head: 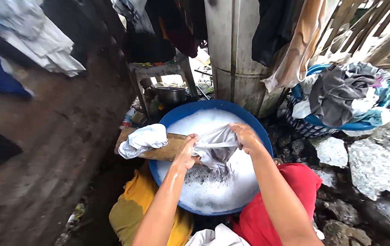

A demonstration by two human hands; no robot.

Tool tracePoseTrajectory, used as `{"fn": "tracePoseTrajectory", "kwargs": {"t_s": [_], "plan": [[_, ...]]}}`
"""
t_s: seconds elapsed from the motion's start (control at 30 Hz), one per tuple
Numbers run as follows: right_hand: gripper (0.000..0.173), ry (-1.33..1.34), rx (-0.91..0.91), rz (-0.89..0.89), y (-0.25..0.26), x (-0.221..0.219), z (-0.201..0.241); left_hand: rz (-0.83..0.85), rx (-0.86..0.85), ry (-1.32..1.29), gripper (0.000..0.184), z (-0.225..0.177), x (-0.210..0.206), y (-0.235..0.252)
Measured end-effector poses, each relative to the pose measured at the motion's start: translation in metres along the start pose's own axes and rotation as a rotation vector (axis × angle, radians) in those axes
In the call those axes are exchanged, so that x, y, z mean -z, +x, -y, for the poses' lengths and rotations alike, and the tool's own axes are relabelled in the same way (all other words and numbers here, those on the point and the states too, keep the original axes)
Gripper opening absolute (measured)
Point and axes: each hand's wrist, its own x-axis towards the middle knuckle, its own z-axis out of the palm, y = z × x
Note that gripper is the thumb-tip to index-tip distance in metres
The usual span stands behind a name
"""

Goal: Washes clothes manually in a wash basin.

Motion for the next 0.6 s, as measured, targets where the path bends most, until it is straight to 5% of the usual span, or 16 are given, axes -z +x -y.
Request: {"fn": "tracePoseTrajectory", "kwargs": {"t_s": [0.17,0.3,0.37,0.43,0.5,0.6], "plan": [[0.033,0.601,-0.119,-0.245,0.014,0.012,-0.01,0.161,-0.213,0.687,0.025,0.0,0.042,0.001],[0.031,0.714,-0.231,-0.194,0.017,0.003,-0.012,0.139,-0.015,1.207,0.037,0.007,0.054,0.001],[0.031,0.556,-0.208,-0.112,0.013,-0.015,-0.014,0.076,-0.126,1.068,0.028,0.018,0.045,-0.004],[0.034,0.297,-0.129,-0.01,0.0,-0.041,-0.016,0.072,-0.211,0.644,0.022,0.031,0.022,-0.01],[0.036,0.039,0.039,0.079,-0.02,-0.072,-0.02,0.128,-0.084,0.243,0.027,0.043,-0.005,-0.009],[0.033,-0.193,0.27,0.212,-0.059,-0.095,-0.004,0.165,0.103,0.035,0.018,0.08,-0.017,0.013]]}}
